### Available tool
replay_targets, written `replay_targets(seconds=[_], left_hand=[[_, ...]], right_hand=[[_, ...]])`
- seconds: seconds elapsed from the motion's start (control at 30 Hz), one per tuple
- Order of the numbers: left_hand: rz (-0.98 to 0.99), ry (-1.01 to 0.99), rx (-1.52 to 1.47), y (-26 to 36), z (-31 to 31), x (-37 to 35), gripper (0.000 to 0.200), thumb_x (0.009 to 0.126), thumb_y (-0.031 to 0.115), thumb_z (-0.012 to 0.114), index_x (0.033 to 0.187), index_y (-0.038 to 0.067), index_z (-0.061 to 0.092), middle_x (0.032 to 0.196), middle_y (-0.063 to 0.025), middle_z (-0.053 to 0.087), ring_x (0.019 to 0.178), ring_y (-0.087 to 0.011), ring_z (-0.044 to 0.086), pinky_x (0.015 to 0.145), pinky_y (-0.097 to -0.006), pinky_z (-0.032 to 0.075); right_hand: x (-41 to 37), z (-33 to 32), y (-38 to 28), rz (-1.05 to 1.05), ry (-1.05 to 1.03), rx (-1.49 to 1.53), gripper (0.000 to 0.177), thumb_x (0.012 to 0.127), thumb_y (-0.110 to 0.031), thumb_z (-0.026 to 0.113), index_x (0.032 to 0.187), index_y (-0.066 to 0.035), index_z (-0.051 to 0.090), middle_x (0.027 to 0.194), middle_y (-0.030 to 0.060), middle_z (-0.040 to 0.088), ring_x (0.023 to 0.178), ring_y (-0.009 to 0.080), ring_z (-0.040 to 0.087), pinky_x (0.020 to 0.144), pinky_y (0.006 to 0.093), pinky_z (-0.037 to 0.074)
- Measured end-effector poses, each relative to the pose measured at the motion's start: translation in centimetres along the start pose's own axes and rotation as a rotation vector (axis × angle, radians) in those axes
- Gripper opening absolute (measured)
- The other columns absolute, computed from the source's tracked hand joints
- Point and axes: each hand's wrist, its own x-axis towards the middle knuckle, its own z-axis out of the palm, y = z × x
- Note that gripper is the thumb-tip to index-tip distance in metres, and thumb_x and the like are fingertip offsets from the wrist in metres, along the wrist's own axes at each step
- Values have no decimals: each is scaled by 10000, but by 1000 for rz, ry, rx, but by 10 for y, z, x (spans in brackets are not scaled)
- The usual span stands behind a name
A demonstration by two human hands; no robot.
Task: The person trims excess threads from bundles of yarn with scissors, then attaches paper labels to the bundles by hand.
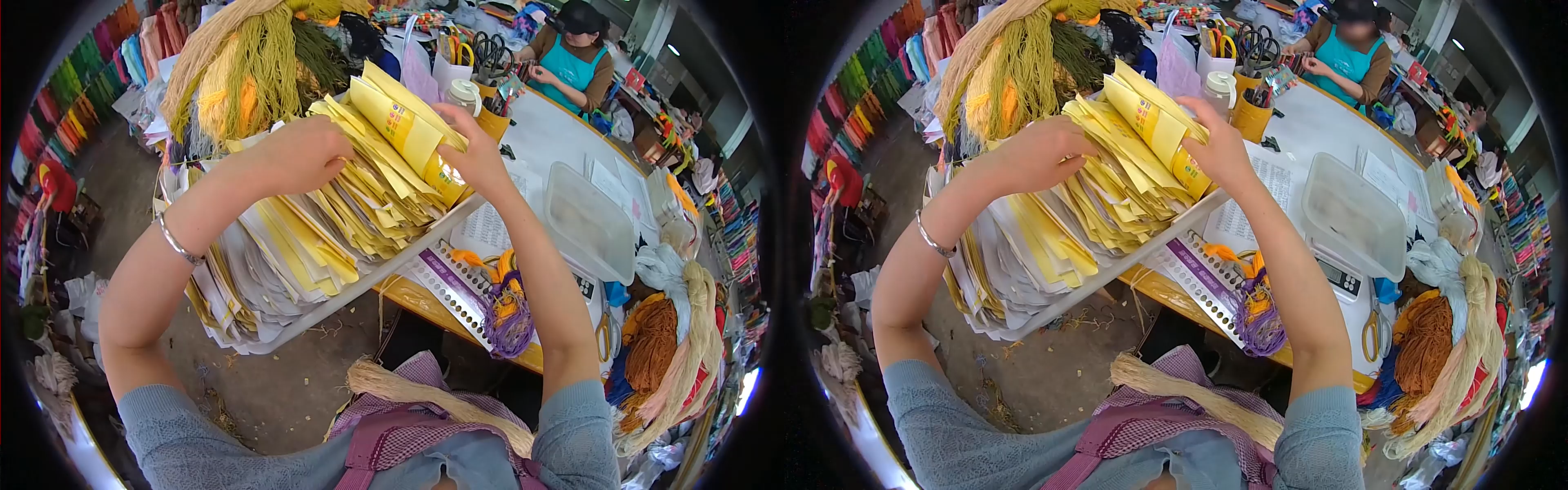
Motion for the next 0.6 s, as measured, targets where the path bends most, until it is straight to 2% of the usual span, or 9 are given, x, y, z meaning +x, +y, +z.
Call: replay_targets(seconds=[0.17, 0.23, 0.3, 0.37, 0.43, 0.47, 0.53, 0.57, 0.6], left_hand=[[48, 187, -90, -3, 32, 28, 274, 806, 46, 546, 1064, 48, 641, 931, -150, 609, 1026, -334, 544, 921, -424, 440], [124, 275, -3, 0, 39, 44, 338, 820, 79, 537, 1149, 45, 607, 1042, -144, 612, 1061, -319, 533, 929, -424, 427], [39, 109, -53, 25, 41, 55, 383, 851, 159, 527, 1213, 44, 576, 1153, -145, 595, 1066, -318, 537, 928, -438, 418], [-9, 10, -105, 51, 47, 63, 404, 864, 195, 517, 1240, 54, 564, 1199, -137, 586, 1100, -314, 532, 945, -446, 406], [-61, -94, -171, 74, 59, 65, 427, 876, 232, 507, 1266, 64, 552, 1245, -130, 577, 1135, -309, 527, 961, -453, 394], [-29, -14, -163, 82, 70, 68, 430, 880, 240, 508, 1272, 70, 552, 1252, -123, 580, 1173, -306, 514, 990, -463, 371], [5, 65, -157, 85, 90, 78, 434, 883, 249, 508, 1278, 75, 551, 1259, -117, 583, 1212, -303, 500, 1020, -472, 348], [109, 107, -96, 82, 99, 86, 383, 897, 264, 498, 1220, 68, 565, 1218, -148, 588, 1157, -329, 522, 991, -477, 368], [210, 148, -34, 80, 107, 92, 344, 912, 278, 488, 1162, 60, 579, 1177, -179, 593, 1102, -356, 543, 963, -482, 388]], right_hand=[[0, 0, 2, -17, -5, -19, 557, 782, -5, 608, 1318, -94, 484, 1247, 76, 578, 1152, 204, 563, 979, 323, 429], [-1, -1, 1, -24, 7, -36, 548, 787, -7, 608, 1315, -95, 489, 1233, 84, 588, 1129, 200, 578, 961, 318, 445], [-6, -2, -4, 45, 40, -13, 523, 789, -64, 611, 1296, -141, 510, 1142, 150, 651, 943, 249, 666, 824, 328, 516], [-11, -7, -19, -17, 100, -116, 454, 811, -62, 611, 1257, -110, 534, 1096, 153, 665, 913, 249, 673, 809, 324, 526], [-14, -8, -34, -301, 309, -238, 365, 833, -49, 604, 1194, -87, 565, 1018, 151, 677, 903, 251, 674, 814, 324, 528], [-15, -4, -42, -297, 292, -152, 254, 859, -37, 577, 1112, -59, 595, 961, 149, 677, 883, 248, 675, 779, 332, 528], [-18, 6, -57, -258, 45, -60, 197, 876, -54, 562, 1068, -36, 605, 960, 153, 669, 876, 268, 667, 742, 342, 522], [-18, 8, -67, -194, -101, -139, 212, 902, -88, 581, 1096, -6, 608, 1027, 108, 678, 971, 198, 658, 828, 315, 518], [-14, 14, -63, -195, -103, -138, 212, 902, -88, 581, 1096, -6, 608, 1027, 108, 678, 971, 198, 658, 828, 315, 518]])
